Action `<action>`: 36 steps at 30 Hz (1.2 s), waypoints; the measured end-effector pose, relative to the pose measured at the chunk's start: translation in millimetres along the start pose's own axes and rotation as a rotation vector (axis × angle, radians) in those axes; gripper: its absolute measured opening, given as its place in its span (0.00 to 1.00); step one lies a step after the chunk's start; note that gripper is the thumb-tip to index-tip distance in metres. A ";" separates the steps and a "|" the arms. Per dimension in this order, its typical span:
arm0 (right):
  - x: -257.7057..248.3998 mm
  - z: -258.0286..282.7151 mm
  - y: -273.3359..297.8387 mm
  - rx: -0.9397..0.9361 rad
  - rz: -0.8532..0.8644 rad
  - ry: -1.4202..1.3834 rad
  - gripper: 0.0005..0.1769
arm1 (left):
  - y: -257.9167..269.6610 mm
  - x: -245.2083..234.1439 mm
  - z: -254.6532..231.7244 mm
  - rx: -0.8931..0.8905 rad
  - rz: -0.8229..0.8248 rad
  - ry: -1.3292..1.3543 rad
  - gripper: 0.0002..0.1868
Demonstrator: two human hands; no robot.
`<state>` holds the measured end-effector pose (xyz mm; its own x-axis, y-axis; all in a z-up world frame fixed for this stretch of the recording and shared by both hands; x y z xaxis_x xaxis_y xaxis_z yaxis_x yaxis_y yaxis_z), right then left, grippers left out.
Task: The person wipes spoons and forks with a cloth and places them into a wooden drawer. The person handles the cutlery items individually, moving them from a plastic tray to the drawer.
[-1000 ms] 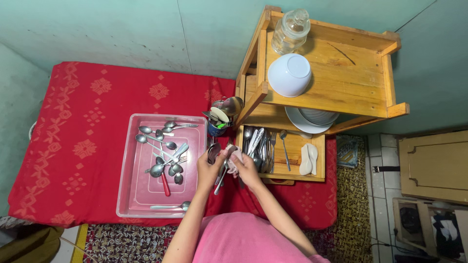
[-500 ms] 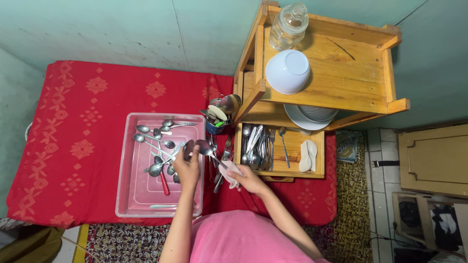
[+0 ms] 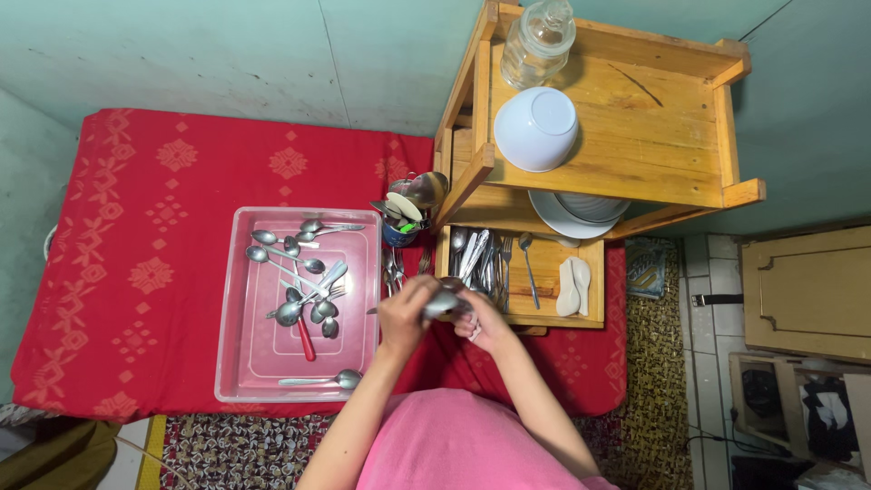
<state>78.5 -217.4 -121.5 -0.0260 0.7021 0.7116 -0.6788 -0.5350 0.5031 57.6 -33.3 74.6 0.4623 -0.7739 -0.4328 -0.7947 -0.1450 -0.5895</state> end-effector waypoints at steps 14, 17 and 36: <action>-28.6 18.0 30.5 0.119 -0.141 -0.004 0.06 | 24.2 30.2 -9.1 0.246 0.384 -0.042 0.15; -35.5 28.7 37.4 0.106 -0.226 0.231 0.08 | 15.6 19.6 1.8 0.148 0.334 -0.021 0.12; -104.9 36.9 -1.6 -0.143 -0.472 0.901 0.17 | 15.8 -7.3 44.2 -0.206 0.133 -0.074 0.12</action>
<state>109.4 -307.5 -178.9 -0.2353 0.9498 -0.2060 -0.8420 -0.0934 0.5313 59.0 -2.7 38.3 0.3697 -0.7487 -0.5502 -0.9104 -0.1735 -0.3756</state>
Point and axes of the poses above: each hand's wrist, its own y-axis away from the middle knuckle, its own x-axis out of the palm, z = x × y, the point moved 6 cm from there along -y, towards the middle knuckle
